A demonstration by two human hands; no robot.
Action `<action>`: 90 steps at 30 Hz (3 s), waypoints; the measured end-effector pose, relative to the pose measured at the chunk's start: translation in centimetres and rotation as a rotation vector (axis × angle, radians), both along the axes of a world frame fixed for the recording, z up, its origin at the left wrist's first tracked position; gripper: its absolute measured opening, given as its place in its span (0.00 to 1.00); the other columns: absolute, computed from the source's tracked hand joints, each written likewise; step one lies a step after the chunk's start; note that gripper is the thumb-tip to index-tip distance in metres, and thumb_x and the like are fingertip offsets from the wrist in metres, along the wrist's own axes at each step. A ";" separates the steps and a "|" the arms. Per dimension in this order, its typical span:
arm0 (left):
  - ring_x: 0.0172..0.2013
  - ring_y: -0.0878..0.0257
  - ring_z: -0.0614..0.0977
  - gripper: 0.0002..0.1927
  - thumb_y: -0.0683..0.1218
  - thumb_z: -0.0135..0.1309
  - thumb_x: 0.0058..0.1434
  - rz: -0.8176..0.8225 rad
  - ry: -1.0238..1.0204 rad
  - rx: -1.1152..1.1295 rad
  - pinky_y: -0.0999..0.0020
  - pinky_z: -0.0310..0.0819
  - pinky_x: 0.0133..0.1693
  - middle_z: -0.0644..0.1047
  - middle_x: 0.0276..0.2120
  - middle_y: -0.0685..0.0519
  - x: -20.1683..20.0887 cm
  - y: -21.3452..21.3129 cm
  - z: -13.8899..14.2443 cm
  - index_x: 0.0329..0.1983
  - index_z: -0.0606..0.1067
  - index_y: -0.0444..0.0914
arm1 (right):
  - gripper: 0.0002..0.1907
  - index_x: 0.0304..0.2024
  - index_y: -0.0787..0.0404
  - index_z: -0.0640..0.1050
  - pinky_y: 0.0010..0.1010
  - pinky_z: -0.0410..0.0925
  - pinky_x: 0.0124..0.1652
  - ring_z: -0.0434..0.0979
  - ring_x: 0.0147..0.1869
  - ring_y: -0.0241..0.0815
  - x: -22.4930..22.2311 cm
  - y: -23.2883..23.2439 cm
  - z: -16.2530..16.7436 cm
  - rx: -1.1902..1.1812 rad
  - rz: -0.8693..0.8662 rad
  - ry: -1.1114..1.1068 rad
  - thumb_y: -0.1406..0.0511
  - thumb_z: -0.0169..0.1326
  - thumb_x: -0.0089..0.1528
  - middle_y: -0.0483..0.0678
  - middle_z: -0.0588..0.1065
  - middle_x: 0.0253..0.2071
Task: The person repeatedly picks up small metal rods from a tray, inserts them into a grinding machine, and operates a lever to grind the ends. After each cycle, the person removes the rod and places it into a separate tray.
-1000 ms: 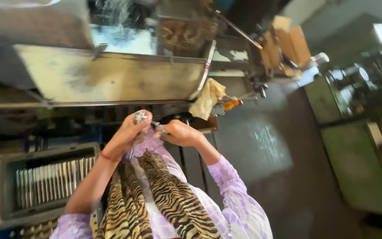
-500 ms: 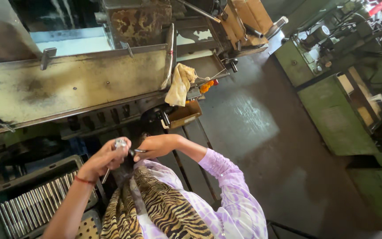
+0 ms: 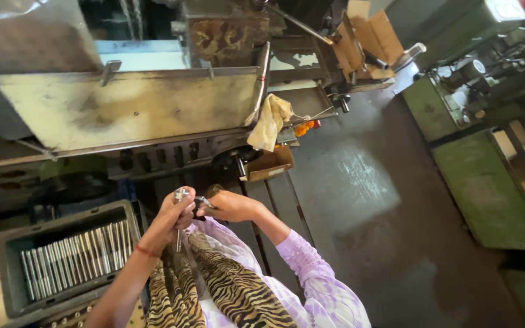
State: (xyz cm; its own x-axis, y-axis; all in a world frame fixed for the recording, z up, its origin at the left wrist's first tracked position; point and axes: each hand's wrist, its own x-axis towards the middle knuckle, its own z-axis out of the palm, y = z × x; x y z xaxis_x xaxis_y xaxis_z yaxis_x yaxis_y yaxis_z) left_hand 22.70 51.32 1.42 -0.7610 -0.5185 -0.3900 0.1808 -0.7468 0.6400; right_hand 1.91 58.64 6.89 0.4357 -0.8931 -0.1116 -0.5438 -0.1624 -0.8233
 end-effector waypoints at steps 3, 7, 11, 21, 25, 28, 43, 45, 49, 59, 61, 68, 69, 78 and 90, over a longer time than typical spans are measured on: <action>0.13 0.77 0.56 0.10 0.51 0.57 0.65 -0.072 0.089 0.009 0.77 0.43 0.14 0.60 0.17 0.65 0.1 0.0 0.5 0.39 0.69 0.43 | 0.17 0.43 0.63 0.81 0.45 0.70 0.39 0.79 0.39 0.60 -0.3 0.1 0.7 -0.016 0.070 -0.031 0.57 0.50 0.69 0.59 0.79 0.36; 0.15 0.77 0.57 0.10 0.50 0.58 0.65 -0.173 0.057 -0.044 0.78 0.44 0.15 0.61 0.18 0.65 0.3 -1.0 1.7 0.37 0.70 0.43 | 0.19 0.40 0.64 0.79 0.48 0.69 0.37 0.77 0.39 0.64 -0.6 -0.1 1.9 -0.075 0.119 0.169 0.54 0.53 0.67 0.61 0.78 0.34; 0.16 0.77 0.59 0.08 0.47 0.59 0.64 -0.333 -0.008 -0.229 0.78 0.45 0.16 0.63 0.20 0.65 0.5 -2.0 3.9 0.37 0.73 0.41 | 0.23 0.34 0.63 0.79 0.49 0.67 0.35 0.75 0.35 0.64 -0.9 -0.5 3.0 0.040 0.308 0.364 0.50 0.52 0.70 0.60 0.76 0.29; 0.16 0.78 0.57 0.09 0.49 0.58 0.65 -0.174 0.033 -0.194 0.79 0.44 0.16 0.63 0.20 0.65 0.5 -1.9 7.7 0.38 0.71 0.42 | 0.25 0.27 0.64 0.73 0.35 0.63 0.29 0.66 0.24 0.40 -1.2 -1.9 4.0 0.100 0.157 0.074 0.54 0.47 0.73 0.49 0.68 0.19; 0.16 0.77 0.58 0.09 0.49 0.58 0.66 -0.067 0.081 -0.227 0.78 0.46 0.17 0.63 0.20 0.64 0.8 -1.2 7.7 0.39 0.71 0.42 | 0.21 0.30 0.63 0.76 0.33 0.66 0.30 0.69 0.26 0.37 -0.3 -1.6 4.3 0.034 0.013 -0.012 0.55 0.48 0.70 0.47 0.72 0.22; 0.16 0.77 0.58 0.08 0.48 0.57 0.65 -0.094 0.089 -0.188 0.78 0.45 0.16 0.62 0.20 0.65 1.0 -1.2 7.9 0.40 0.71 0.42 | 0.20 0.38 0.63 0.78 0.33 0.68 0.34 0.72 0.34 0.36 0.1 -1.8 5.5 0.228 0.249 -0.282 0.54 0.49 0.72 0.45 0.75 0.29; 0.15 0.77 0.61 0.08 0.42 0.59 0.65 0.349 0.087 -0.342 0.76 0.47 0.16 0.66 0.19 0.64 -0.7 1.9 10.7 0.39 0.70 0.41 | 0.26 0.20 0.59 0.78 0.33 0.59 0.24 0.68 0.20 0.36 -1.7 -3.5 7.6 -0.050 0.291 -0.310 0.55 0.49 0.71 0.44 0.73 0.18; 0.15 0.77 0.61 0.09 0.42 0.60 0.64 0.338 0.029 -0.331 0.76 0.48 0.16 0.66 0.19 0.64 -1.0 1.5 10.3 0.38 0.70 0.41 | 0.27 0.19 0.59 0.77 0.33 0.58 0.24 0.67 0.20 0.35 -2.5 -3.9 5.5 -0.014 0.257 -0.366 0.54 0.49 0.71 0.43 0.72 0.17; 0.15 0.77 0.62 0.08 0.43 0.60 0.64 0.345 -0.048 -0.292 0.76 0.48 0.17 0.66 0.19 0.64 -2.0 -0.3 8.5 0.36 0.71 0.41 | 0.28 0.18 0.62 0.74 0.33 0.60 0.23 0.68 0.20 0.34 -3.5 -4.9 0.5 0.066 0.128 -0.481 0.53 0.49 0.70 0.44 0.72 0.17; 0.16 0.77 0.62 0.07 0.47 0.59 0.66 0.397 -0.053 -0.448 0.77 0.49 0.17 0.66 0.20 0.65 -7.6 -10.3 7.9 0.39 0.72 0.43 | 0.31 0.17 0.63 0.74 0.30 0.55 0.23 0.62 0.20 0.33 -7.6 -13.8 -0.5 0.060 -0.034 -0.557 0.52 0.49 0.71 0.43 0.68 0.16; 0.17 0.77 0.63 0.07 0.49 0.58 0.68 0.333 -0.011 -0.459 0.78 0.50 0.18 0.66 0.20 0.65 -10.6 -13.5 7.8 0.40 0.73 0.43 | 0.30 0.20 0.63 0.76 0.29 0.52 0.22 0.58 0.19 0.32 -11.3 -16.2 1.1 0.166 0.019 -0.463 0.52 0.49 0.71 0.41 0.63 0.14; 0.17 0.69 0.65 0.09 0.44 0.59 0.63 0.475 0.124 -0.218 0.73 0.57 0.18 0.67 0.21 0.59 -22.2 -39.3 7.0 0.38 0.70 0.42 | 0.16 0.48 0.53 0.86 0.41 0.69 0.29 0.80 0.30 0.51 -32.3 -26.9 4.4 -0.687 -0.699 0.561 0.68 0.48 0.67 0.52 0.81 0.32; 0.15 0.67 0.64 0.11 0.43 0.60 0.60 0.573 0.024 -0.097 0.70 0.58 0.16 0.66 0.20 0.57 -23.2 -42.8 7.0 0.34 0.67 0.40 | 0.16 0.41 0.59 0.84 0.43 0.70 0.31 0.79 0.30 0.54 -36.2 -28.1 4.6 -0.521 -0.964 0.820 0.55 0.54 0.70 0.58 0.79 0.28; 0.26 0.65 0.74 0.21 0.44 0.59 0.60 0.993 -0.162 -0.044 0.65 0.69 0.26 0.73 0.37 0.56 -20.8 -51.9 3.7 0.53 0.66 0.54 | 0.33 0.36 0.65 0.81 0.59 0.69 0.46 0.78 0.46 0.70 -50.5 -27.9 1.8 -0.205 -1.154 0.859 0.43 0.46 0.68 0.65 0.79 0.38; 0.37 0.59 0.77 0.25 0.44 0.61 0.62 1.028 -0.115 0.051 0.55 0.73 0.36 0.73 0.44 0.55 -20.0 -53.5 1.2 0.56 0.63 0.53 | 0.34 0.34 0.63 0.83 0.63 0.68 0.43 0.78 0.43 0.74 -49.2 -27.5 -2.3 -0.245 -1.340 0.968 0.44 0.38 0.72 0.67 0.79 0.36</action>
